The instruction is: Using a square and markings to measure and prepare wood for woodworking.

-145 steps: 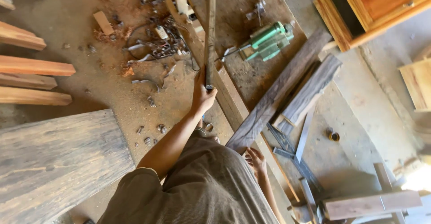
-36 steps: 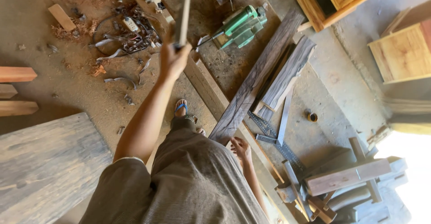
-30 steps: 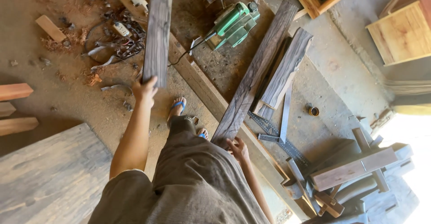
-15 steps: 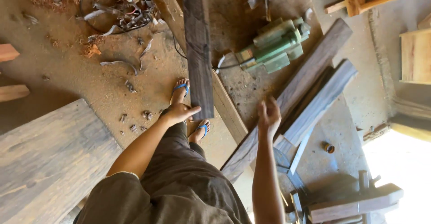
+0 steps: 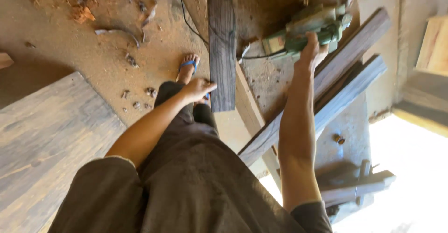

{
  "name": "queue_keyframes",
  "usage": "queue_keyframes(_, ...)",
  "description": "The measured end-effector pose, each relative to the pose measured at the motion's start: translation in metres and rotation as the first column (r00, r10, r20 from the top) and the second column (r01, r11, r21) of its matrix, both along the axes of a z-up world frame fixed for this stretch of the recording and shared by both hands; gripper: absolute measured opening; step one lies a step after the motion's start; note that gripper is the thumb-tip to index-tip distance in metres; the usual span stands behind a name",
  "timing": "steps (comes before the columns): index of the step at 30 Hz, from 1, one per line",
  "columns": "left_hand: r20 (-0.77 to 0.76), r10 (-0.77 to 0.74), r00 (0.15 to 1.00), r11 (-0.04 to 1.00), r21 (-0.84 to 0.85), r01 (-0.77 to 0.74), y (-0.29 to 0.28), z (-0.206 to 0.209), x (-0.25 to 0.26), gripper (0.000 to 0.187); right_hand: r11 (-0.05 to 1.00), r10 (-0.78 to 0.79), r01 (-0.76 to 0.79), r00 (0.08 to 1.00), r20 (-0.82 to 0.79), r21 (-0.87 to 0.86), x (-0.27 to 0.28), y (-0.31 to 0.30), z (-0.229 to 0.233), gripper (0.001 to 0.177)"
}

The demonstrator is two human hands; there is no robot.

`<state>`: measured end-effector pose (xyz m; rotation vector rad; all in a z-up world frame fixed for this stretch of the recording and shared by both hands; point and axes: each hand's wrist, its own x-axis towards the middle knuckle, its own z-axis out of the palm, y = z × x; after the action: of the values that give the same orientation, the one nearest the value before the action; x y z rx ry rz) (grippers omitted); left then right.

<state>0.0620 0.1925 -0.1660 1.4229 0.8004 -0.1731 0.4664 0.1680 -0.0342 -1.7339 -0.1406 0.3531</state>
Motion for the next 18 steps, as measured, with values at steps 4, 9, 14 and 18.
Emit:
queue_keyframes(4, -0.042, 0.19, 0.981, 0.863, -0.469, -0.188, 0.027, 0.048, 0.01, 0.047, 0.992, -0.074, 0.091, 0.981, -0.181, 0.092, -0.036, -0.047, 0.037, 0.019)
queue_keyframes(9, -0.06, 0.173, 0.983, 0.925, -0.333, -0.183, 0.018, 0.048, 0.016, 0.049, 1.0, -0.015, 0.011, 0.977, -0.211, -0.018, -0.145, -0.117, 0.139, 0.018)
queue_keyframes(14, -0.081, 0.073, 0.994, 0.967, -0.239, -0.09, -0.019, 0.033, 0.049, 0.052, 0.997, 0.082, -0.069, 0.915, -0.395, 0.047, -0.203, -0.166, 0.173, 0.047)
queue_keyframes(18, -0.165, 0.127, 0.978, 0.99, 0.087, -0.114, -0.025, 0.038, 0.079, 0.061, 0.994, 0.102, -0.074, 0.894, -0.436, 0.082, -0.206, -0.174, 0.174, 0.048)
